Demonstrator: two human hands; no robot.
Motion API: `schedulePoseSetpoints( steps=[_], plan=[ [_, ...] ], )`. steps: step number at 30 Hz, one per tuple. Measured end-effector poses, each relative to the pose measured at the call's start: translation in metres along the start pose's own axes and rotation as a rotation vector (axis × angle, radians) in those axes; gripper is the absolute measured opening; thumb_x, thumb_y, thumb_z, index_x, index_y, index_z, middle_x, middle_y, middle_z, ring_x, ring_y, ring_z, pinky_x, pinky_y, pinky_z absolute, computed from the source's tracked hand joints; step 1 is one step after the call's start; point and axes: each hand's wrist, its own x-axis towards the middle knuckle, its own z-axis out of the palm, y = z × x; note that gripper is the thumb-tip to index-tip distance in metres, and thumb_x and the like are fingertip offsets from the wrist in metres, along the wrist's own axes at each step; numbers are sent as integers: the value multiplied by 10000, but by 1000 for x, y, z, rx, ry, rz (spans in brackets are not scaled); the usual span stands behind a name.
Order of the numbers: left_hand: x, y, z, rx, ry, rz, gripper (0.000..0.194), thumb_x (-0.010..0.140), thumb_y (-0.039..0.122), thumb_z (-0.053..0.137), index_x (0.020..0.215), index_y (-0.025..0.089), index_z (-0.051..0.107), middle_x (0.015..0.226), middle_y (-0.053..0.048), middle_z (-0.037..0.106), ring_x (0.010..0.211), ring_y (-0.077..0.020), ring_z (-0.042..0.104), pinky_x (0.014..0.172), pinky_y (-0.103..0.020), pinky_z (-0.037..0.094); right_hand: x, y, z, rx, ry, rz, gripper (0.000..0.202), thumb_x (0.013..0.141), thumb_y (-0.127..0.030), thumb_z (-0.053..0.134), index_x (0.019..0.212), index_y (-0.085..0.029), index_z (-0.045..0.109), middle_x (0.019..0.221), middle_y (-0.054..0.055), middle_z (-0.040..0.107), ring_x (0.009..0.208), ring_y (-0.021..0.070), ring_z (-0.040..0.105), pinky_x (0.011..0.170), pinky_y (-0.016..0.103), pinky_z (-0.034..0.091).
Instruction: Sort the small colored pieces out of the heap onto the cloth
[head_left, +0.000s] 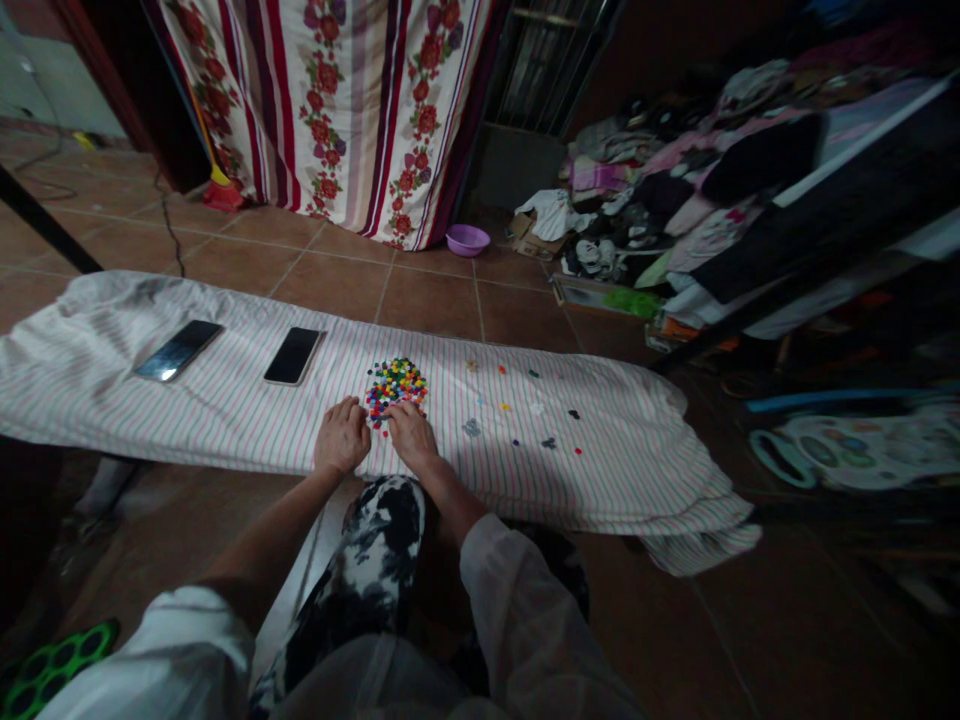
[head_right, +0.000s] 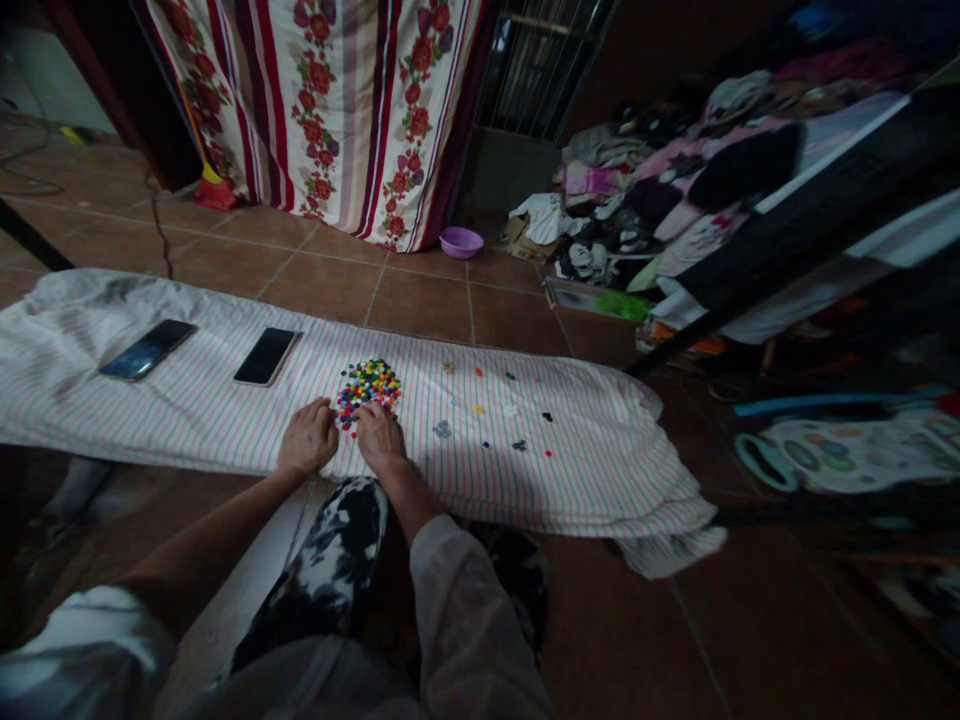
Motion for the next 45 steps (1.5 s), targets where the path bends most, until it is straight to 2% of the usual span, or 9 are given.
schedulePoseSetpoints(
  steps=[7, 12, 16, 23, 27, 30, 38, 45],
  plan=[
    [0, -2, 1, 22, 6, 21, 200, 829, 188, 435, 966, 151, 576, 1198, -170, 605, 1191, -284, 533, 991, -431, 423, -13, 3, -5, 197, 157, 30, 205, 888, -182, 475, 1026, -253, 609, 995, 0, 670, 930, 146, 615, 877, 268, 468],
    [-1, -3, 1, 44, 22, 39, 195, 827, 196, 439, 964, 152, 571, 1187, -165, 613, 1172, -287, 545, 979, -431, 430, -32, 21, -10, 285, 307, 114, 178, 855, -207, 497, 985, -250, 611, 936, -10, 674, 836, 136, 626, 796, 252, 486],
    [-1, -2, 0, 45, 17, 28, 197, 831, 198, 439, 966, 153, 575, 1192, -167, 609, 1176, -292, 544, 977, -447, 432, -58, 53, -26, 307, 409, 193, 189, 845, -242, 491, 975, -226, 628, 921, 23, 660, 817, 148, 625, 766, 258, 496],
    [-1, -1, -2, 24, 19, 15, 206, 822, 194, 439, 974, 166, 574, 1190, -160, 605, 1162, -295, 546, 962, -466, 437, -103, 124, -66, 166, 569, 417, 289, 819, -269, 438, 999, -169, 639, 964, 94, 670, 895, 200, 610, 816, 321, 483],
    [-1, -1, -2, 21, 31, 27, 195, 824, 198, 438, 966, 174, 569, 1175, -151, 609, 1160, -290, 549, 961, -461, 442, -120, 163, -86, 36, 656, 512, 327, 802, -266, 395, 974, -148, 647, 939, 114, 671, 880, 208, 607, 790, 318, 477],
    [-2, -1, -1, 7, 34, 21, 196, 814, 197, 448, 966, 180, 571, 1178, -148, 606, 1166, -293, 543, 964, -472, 439, -128, 183, -95, -30, 712, 548, 328, 775, -234, 381, 958, -157, 642, 934, 105, 673, 868, 204, 604, 797, 317, 472],
    [-2, -4, 2, 62, 30, 53, 191, 831, 205, 428, 958, 161, 564, 1169, -169, 614, 1148, -296, 557, 945, -455, 450, -129, 200, -105, -109, 666, 619, 312, 746, -186, 393, 946, -119, 622, 921, 132, 651, 881, 223, 583, 811, 319, 446],
    [-1, -3, 1, 60, 41, 53, 181, 833, 204, 424, 948, 165, 558, 1162, -162, 617, 1137, -293, 563, 944, -448, 447, -126, 205, -106, -86, 660, 579, 341, 750, -187, 377, 969, -116, 628, 913, 132, 657, 859, 211, 593, 815, 319, 455]
  ],
)
